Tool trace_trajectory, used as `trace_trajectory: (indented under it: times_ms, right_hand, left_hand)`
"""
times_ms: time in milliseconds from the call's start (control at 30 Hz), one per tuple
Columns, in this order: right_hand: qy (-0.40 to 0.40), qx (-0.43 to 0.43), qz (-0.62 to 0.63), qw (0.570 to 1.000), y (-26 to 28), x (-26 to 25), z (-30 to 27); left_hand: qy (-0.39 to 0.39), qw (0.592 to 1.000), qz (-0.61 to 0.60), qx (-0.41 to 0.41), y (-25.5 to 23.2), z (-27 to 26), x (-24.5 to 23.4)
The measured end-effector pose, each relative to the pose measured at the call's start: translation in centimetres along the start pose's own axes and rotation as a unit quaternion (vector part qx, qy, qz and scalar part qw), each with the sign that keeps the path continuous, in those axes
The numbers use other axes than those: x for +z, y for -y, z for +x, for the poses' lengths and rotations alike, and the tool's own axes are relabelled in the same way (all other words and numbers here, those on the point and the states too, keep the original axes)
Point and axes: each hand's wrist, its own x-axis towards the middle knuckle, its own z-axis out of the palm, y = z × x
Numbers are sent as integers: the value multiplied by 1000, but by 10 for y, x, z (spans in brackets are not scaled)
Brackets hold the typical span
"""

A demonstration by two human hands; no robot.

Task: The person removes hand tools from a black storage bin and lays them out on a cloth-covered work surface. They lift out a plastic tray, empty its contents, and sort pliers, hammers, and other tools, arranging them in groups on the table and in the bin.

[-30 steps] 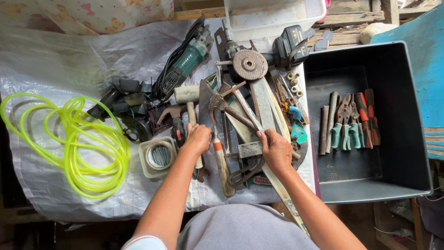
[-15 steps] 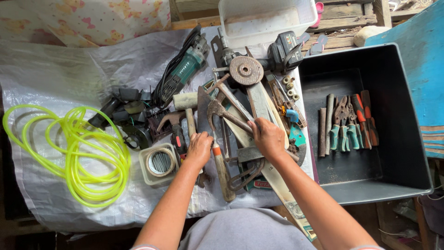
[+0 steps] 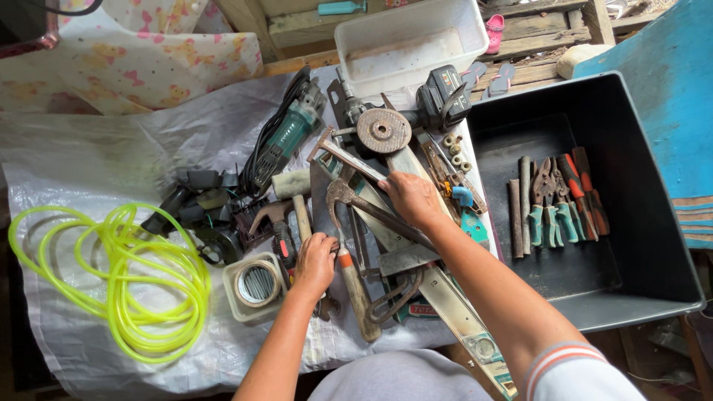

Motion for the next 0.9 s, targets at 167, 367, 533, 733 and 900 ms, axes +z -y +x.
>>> trace_trajectory:
  times_ms: [167, 367, 533, 733, 900]
  right_hand:
    - [2, 2, -35, 999, -9, 8, 6]
    - [-38, -8, -100, 994, -8, 18, 2]
    - [-47, -38, -116, 991, -5, 14, -11]
    - [18, 27, -126, 991, -3, 10, -24]
    - [5, 54, -109, 993, -4, 6, -31]
  left_hand:
    - [6, 1000, -1, -12, -3, 1, -4]
    - [0, 1000, -2, -5, -5, 2, -3]
    - [-9, 1000, 1, 4, -6, 8, 3]
    - [-28, 1000, 5, 12, -12, 17, 5]
    - [-9, 998, 28, -58, -24, 28, -3]
